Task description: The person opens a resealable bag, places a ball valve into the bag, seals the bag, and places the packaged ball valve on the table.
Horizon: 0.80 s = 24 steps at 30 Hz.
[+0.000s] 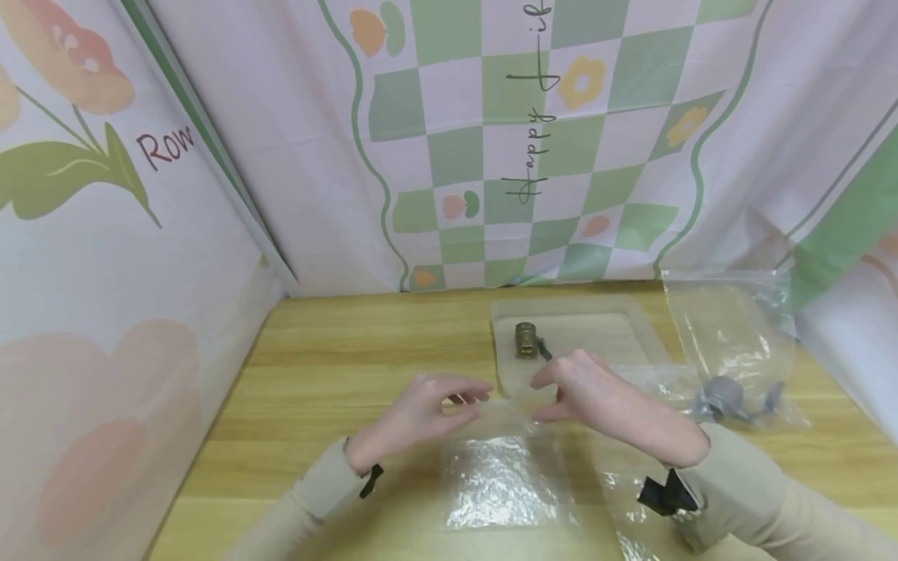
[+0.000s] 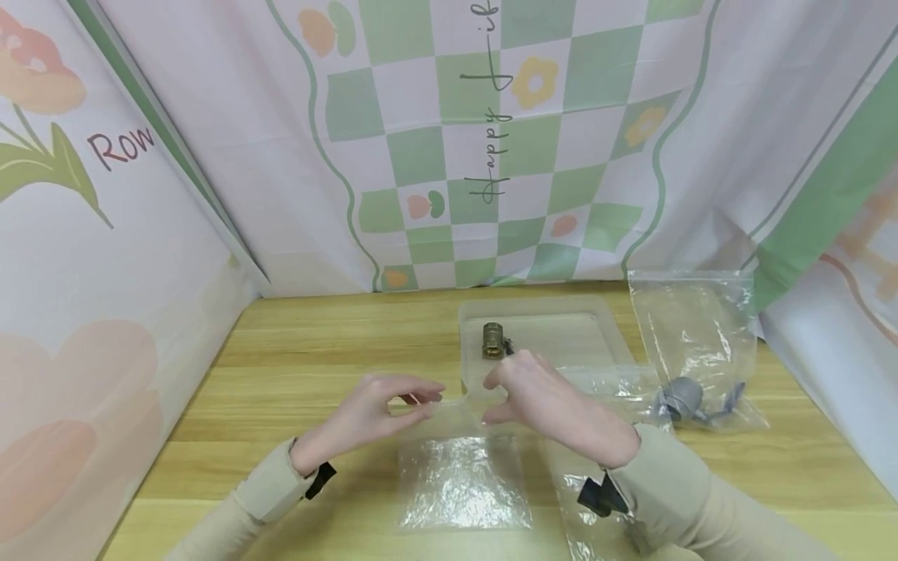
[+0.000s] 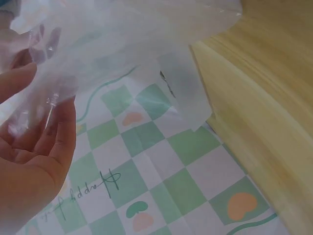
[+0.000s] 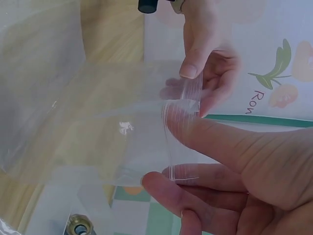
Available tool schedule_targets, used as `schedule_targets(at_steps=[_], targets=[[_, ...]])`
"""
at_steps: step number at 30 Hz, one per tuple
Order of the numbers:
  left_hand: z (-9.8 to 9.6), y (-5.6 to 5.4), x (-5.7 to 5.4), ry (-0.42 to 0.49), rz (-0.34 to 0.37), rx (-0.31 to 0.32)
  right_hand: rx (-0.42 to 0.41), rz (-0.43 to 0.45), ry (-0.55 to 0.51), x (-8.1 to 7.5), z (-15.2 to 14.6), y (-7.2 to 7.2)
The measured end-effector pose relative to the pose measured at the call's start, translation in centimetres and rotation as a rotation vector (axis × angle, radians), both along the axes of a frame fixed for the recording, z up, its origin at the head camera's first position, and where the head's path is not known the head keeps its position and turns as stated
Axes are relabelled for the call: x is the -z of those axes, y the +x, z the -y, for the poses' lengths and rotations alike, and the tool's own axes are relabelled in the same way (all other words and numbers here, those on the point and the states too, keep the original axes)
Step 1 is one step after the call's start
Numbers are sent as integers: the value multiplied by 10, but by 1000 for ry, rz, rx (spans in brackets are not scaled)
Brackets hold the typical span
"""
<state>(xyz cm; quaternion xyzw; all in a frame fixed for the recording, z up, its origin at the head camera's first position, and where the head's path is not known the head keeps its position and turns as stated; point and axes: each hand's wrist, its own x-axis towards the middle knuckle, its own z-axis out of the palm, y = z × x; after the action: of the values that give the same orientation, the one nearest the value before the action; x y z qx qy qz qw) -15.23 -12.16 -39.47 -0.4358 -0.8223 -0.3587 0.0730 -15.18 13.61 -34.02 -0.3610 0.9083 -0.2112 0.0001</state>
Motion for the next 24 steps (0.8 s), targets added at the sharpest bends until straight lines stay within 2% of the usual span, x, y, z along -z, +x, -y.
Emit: schedule_targets(at_steps=[8,17,24], targets=[[-10,-1,-6,31,-67,37,4,16,1,1,2,-1],[-20,-4,0,33,-169,56,0,50,-15,2,6,1],[-22,-5,2,50,-171,46,-9,66,-15,1,7,2]])
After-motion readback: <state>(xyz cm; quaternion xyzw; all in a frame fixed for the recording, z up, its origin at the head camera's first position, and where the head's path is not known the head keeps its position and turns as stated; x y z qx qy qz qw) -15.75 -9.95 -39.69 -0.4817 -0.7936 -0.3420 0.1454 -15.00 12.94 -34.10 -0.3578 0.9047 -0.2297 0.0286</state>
